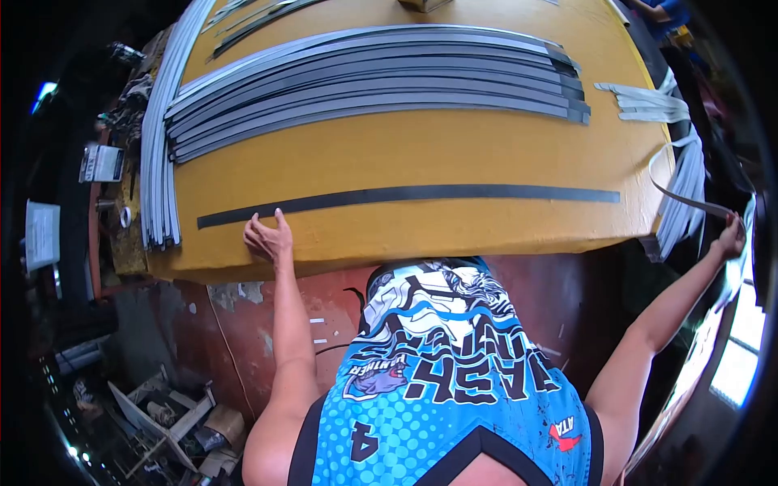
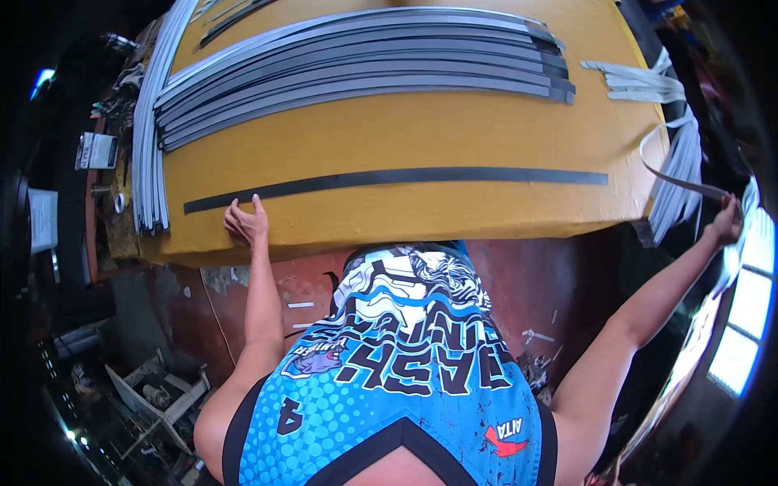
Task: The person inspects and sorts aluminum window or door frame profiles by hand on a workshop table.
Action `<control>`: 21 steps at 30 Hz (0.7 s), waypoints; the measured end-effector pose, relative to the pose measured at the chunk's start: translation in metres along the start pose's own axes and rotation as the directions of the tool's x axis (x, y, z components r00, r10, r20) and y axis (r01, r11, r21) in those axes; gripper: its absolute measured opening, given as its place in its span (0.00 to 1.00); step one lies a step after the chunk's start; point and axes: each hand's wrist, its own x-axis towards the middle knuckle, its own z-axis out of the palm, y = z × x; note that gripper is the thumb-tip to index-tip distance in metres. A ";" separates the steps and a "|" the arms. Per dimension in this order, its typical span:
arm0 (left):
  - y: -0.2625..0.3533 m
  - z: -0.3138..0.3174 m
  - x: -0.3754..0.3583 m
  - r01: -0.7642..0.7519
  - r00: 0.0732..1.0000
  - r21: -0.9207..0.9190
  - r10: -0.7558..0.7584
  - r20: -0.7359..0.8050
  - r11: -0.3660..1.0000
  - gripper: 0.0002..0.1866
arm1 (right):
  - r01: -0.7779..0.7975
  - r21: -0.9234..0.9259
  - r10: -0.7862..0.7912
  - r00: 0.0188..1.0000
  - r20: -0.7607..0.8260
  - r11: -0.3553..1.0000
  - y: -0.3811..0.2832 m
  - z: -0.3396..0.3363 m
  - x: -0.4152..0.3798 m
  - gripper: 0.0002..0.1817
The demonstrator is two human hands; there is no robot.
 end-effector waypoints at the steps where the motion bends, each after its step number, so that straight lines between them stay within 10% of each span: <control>1: -0.005 -0.002 0.004 -0.012 1.000 -0.012 0.013 0.015 1.000 0.30 | 0.003 0.011 -0.003 1.000 -0.004 1.000 0.013 -0.006 0.012 0.08; 9: -0.009 0.015 0.027 0.171 0.985 -0.146 -0.169 0.027 0.974 0.24 | 0.241 -0.056 -0.240 0.970 0.030 0.969 -0.017 -0.066 0.044 0.11; 12: 0.002 0.012 0.026 0.186 0.981 -0.195 -0.193 -0.019 0.963 0.25 | 0.450 -0.038 -0.436 0.880 0.186 0.892 -0.024 -0.003 0.027 0.14; 15: 0.074 -0.007 0.010 0.212 0.975 -0.406 -0.218 0.032 0.889 0.25 | 0.325 0.051 -0.322 0.879 0.352 0.944 -0.037 0.044 -0.025 0.11; 16: 0.109 -0.005 -0.003 -0.023 0.997 -0.590 -0.026 -0.075 0.807 0.22 | 0.282 0.039 -0.270 0.858 0.436 0.959 -0.046 0.043 -0.036 0.11; 18: 0.210 -0.063 -0.029 -0.010 0.937 -0.844 0.299 0.179 0.536 0.25 | 0.217 -0.035 -0.156 0.797 0.583 0.976 -0.055 0.030 -0.044 0.14; 20: 0.296 -0.136 -0.057 0.007 0.715 -0.965 0.673 0.188 0.262 0.35 | 0.063 0.447 -0.383 0.628 0.678 0.892 -0.059 0.056 -0.078 0.20; 21: 0.334 -0.161 -0.077 -0.019 0.571 -0.995 0.818 0.071 0.099 0.38 | -0.086 0.412 -0.248 0.682 0.688 0.907 -0.062 0.063 -0.105 0.21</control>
